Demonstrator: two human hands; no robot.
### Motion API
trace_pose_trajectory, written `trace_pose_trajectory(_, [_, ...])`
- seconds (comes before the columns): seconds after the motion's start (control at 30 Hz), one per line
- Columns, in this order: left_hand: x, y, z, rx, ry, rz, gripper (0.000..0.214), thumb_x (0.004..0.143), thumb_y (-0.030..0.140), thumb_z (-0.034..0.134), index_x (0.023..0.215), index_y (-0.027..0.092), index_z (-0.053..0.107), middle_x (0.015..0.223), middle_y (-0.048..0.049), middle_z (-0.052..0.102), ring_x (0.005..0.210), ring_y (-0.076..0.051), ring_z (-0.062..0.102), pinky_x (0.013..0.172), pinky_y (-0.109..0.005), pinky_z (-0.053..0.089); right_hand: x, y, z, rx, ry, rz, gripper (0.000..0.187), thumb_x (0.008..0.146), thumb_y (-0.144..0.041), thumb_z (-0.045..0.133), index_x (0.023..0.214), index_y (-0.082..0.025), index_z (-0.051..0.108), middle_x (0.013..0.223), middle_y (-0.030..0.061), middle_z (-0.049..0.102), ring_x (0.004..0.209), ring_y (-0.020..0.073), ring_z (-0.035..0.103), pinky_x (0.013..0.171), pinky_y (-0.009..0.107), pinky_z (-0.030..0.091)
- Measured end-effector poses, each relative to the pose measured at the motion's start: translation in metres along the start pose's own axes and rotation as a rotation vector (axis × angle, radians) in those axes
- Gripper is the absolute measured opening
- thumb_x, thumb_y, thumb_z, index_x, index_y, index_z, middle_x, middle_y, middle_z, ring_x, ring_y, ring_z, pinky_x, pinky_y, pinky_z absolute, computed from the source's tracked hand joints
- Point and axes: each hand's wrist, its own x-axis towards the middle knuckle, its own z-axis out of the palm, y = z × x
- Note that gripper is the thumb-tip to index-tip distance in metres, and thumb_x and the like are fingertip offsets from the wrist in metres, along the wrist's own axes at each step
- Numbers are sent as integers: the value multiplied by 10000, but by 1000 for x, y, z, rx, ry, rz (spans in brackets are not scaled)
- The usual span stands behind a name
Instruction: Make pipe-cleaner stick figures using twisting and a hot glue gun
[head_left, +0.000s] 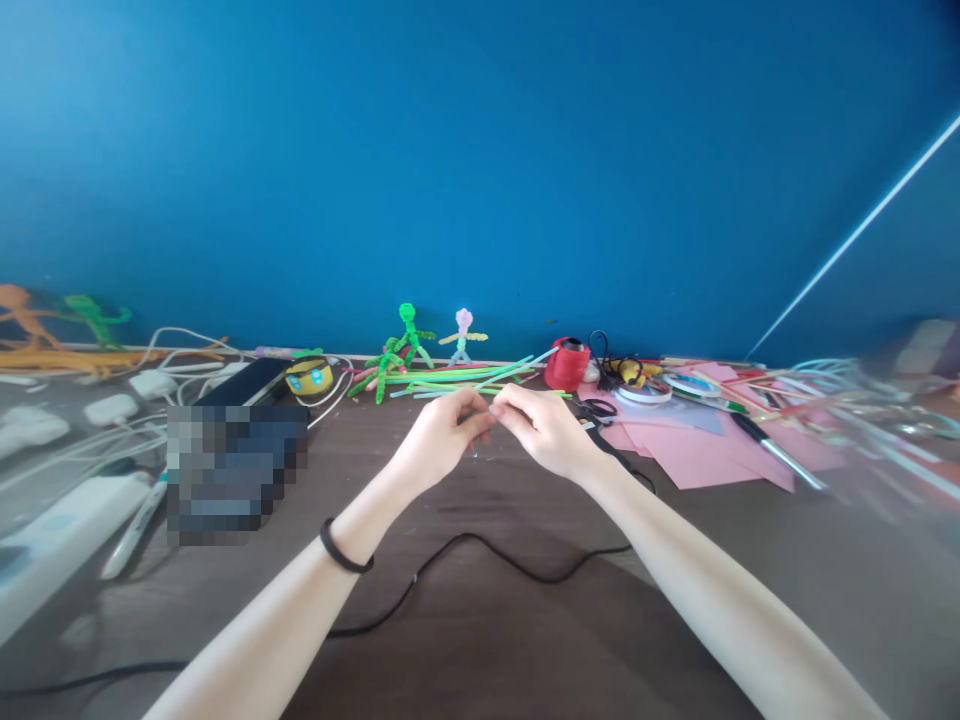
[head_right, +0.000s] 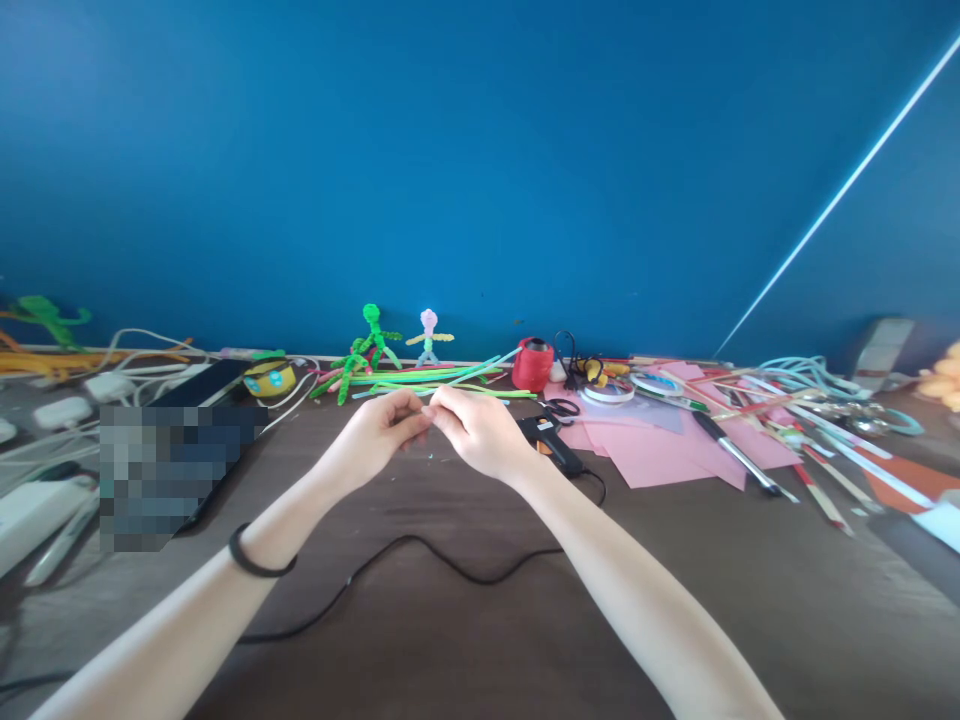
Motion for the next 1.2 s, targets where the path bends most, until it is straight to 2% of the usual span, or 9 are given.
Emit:
trace_pose_trajectory(0.27, [2,-3,-3,-132,-152,-13,112,759,275,510,777,165,524,686,3,619,537,-77,456,549,-214,382,0,2,-1,11,48,-40,268,885,-280,392,640,-177,423,556,-34,423,509,78,398,518,194,285])
trace_pose_trajectory(0.47, [0,0,-5,-132,-218,4,144,765,276,498,717,152,555,675,-6,608,575,-85,476,590,-221,402,0,0,0,13,86,-80,283,850,-233,420,580,-178,356,513,-52,348,474,63,327,485,198,248])
trace_pose_trajectory(0.57, [0,1,-5,-99,-243,21,178,772,299,481,705,157,566,675,-7,611,559,-90,473,574,-228,397,1,-1,-1,54,63,-47,304,851,-252,416,565,-176,345,508,-52,329,477,64,314,483,204,241])
trace_pose_trajectory(0.63, [0,1,-4,-8,-207,50,206,784,309,460,694,166,577,649,-4,602,551,-102,473,572,-239,390,1,-1,-1,81,46,14,320,854,-273,410,559,-177,331,504,-52,310,478,67,305,481,209,237])
trace_pose_trajectory(0.73, [-1,1,-1,167,-83,147,234,804,293,434,668,182,590,610,-5,581,578,-129,493,604,-257,374,2,1,0,132,32,120,342,856,-308,403,556,-183,296,508,-51,290,484,73,301,477,214,233])
trace_pose_trajectory(0.8, [-2,1,0,210,-37,184,249,812,275,418,655,188,590,603,-8,574,590,-140,500,614,-262,364,2,2,1,168,19,163,353,866,-330,384,557,-186,288,510,-49,292,488,79,310,481,215,241])
trace_pose_trajectory(0.9, [-2,3,-2,176,-43,121,258,811,274,413,628,186,573,552,8,527,542,-129,465,580,-254,346,2,2,-1,152,9,146,343,880,-345,366,579,-184,338,524,-45,326,501,85,337,505,216,264])
trace_pose_trajectory(1.03, [-2,5,-6,46,-141,-8,286,808,323,417,611,171,557,493,34,420,481,-96,384,507,-231,297,0,2,-3,78,2,11,264,884,-323,389,674,-176,453,598,-32,425,530,82,377,534,207,283])
trace_pose_trajectory(1.2, [-1,1,-5,-136,-231,-89,290,795,379,446,645,158,556,499,38,385,453,-72,323,446,-222,229,-1,1,-2,12,16,-73,269,892,-291,380,663,-174,462,579,-27,441,521,81,400,531,204,286])
